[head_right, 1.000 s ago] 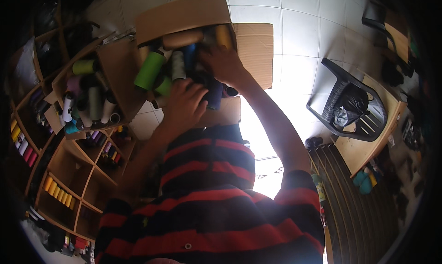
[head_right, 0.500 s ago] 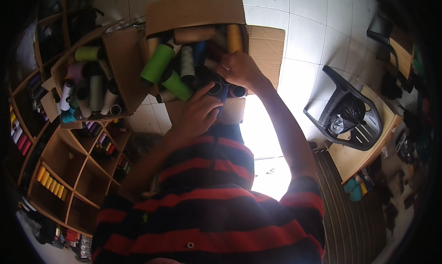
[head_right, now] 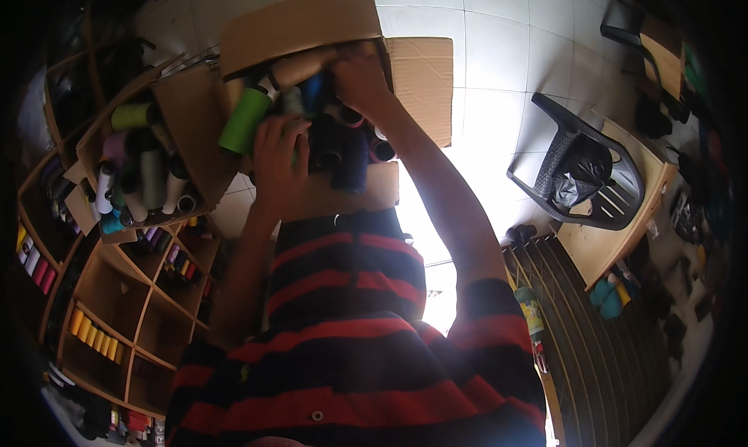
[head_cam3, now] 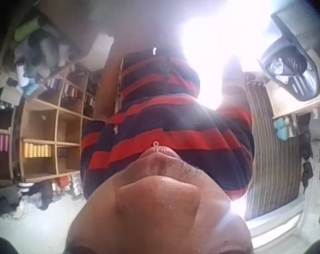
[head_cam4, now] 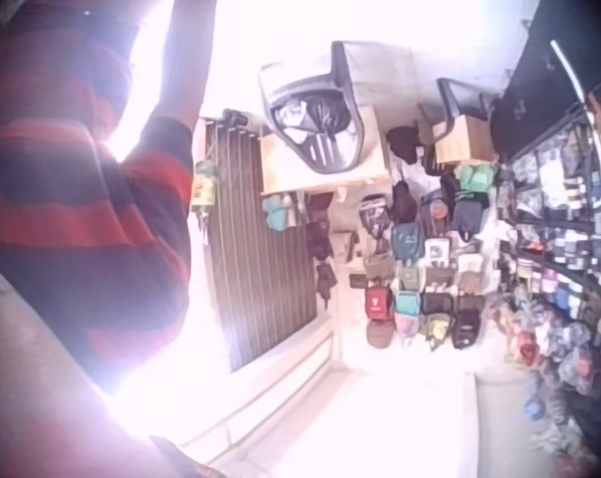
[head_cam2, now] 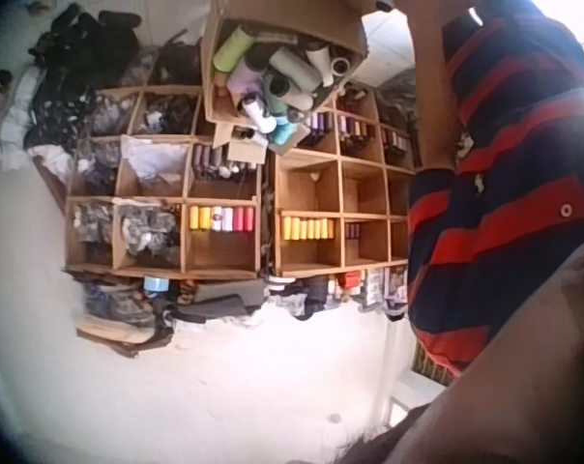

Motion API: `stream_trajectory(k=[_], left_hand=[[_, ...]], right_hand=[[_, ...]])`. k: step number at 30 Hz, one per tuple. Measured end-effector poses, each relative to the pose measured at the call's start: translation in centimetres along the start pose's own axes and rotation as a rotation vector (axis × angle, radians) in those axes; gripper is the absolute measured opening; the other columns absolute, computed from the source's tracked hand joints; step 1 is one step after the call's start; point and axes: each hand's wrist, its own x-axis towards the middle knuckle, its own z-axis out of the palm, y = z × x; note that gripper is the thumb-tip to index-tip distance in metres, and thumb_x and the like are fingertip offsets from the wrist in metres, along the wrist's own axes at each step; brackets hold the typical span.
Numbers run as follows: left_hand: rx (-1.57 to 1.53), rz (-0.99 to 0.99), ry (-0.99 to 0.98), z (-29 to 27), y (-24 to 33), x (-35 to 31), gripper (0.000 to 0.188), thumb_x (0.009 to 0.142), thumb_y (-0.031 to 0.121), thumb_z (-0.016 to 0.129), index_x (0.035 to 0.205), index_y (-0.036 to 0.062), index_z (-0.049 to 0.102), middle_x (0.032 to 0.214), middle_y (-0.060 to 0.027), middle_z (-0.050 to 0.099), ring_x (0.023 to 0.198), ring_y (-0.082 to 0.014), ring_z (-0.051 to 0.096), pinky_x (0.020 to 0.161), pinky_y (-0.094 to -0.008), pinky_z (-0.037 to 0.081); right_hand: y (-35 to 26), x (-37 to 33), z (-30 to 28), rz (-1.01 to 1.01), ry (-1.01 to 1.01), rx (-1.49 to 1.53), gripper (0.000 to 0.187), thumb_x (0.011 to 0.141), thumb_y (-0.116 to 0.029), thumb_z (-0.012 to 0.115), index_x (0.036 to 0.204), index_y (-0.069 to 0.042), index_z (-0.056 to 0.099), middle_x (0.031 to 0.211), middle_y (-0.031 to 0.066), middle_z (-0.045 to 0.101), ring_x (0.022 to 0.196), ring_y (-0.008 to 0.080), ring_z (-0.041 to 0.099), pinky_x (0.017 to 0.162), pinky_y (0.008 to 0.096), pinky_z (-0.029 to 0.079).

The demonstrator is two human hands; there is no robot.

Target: The person picks up several purple thread spools from a box and arranges them neatly on a wooden shelf.

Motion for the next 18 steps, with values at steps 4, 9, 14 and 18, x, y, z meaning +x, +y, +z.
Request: stream_trajectory(k=[4, 9, 14, 18], left_hand=[[0.222, 0.191, -0.229, 3.3, -3.2, 4.8, 0.022, 0.08, 0.014, 0.06, 0.101, 0.009, 0.066, 0.12, -0.0074, 0.055, 0.117, -0.0304, 0.044, 0.096, -0.0481, 0.037], [0.501, 0.281, -0.516, 4.0, -3.9, 6.0, 0.02, 0.079, 0.023, 0.06, 0.089, 0.0108, 0.073, 0.131, -0.0026, 0.051, 0.123, -0.0266, 0.039, 0.098, -0.0525, 0.034], [0.534, 0.302, -0.635, 2.4, -4.1, 6.2, 0.021, 0.079, 0.023, 0.058, 0.088, 0.0102, 0.072, 0.137, -0.0027, 0.047, 0.123, -0.0296, 0.039, 0.097, -0.0518, 0.036], [0.552, 0.342, -0.655, 0.0, -3.5, 6.3, 0.023, 0.08, 0.023, 0.055, 0.083, 0.0076, 0.072, 0.139, -0.0035, 0.045, 0.125, -0.0308, 0.04, 0.097, -0.0511, 0.036]], right_hand=[[0.6, -0.6, -0.1, -0.094, -0.119, 0.037, 0.027, 0.082, -0.016, 0.058, 0.108, -0.018, 0.066, 0.122, 0.011, 0.056, 0.121, 0.0321, 0.046, 0.095, 0.042, 0.045], [0.4, -2.7, -2.4, -0.304, -0.405, -0.075, 0.035, 0.081, -0.015, 0.057, 0.115, -0.021, 0.064, 0.129, 0.0091, 0.053, 0.125, 0.0312, 0.043, 0.103, 0.0433, 0.038], [0.1, -2.1, -1.8, -0.498, -0.61, -0.179, 0.035, 0.084, -0.02, 0.055, 0.118, -0.023, 0.062, 0.129, 0.0045, 0.053, 0.127, 0.0251, 0.044, 0.1, 0.0433, 0.042], [-2.0, -0.1, -2.1, -0.348, -0.723, 0.001, 0.031, 0.085, -0.016, 0.053, 0.113, -0.021, 0.065, 0.129, 0.0062, 0.052, 0.117, 0.0248, 0.053, 0.093, 0.0387, 0.048]])
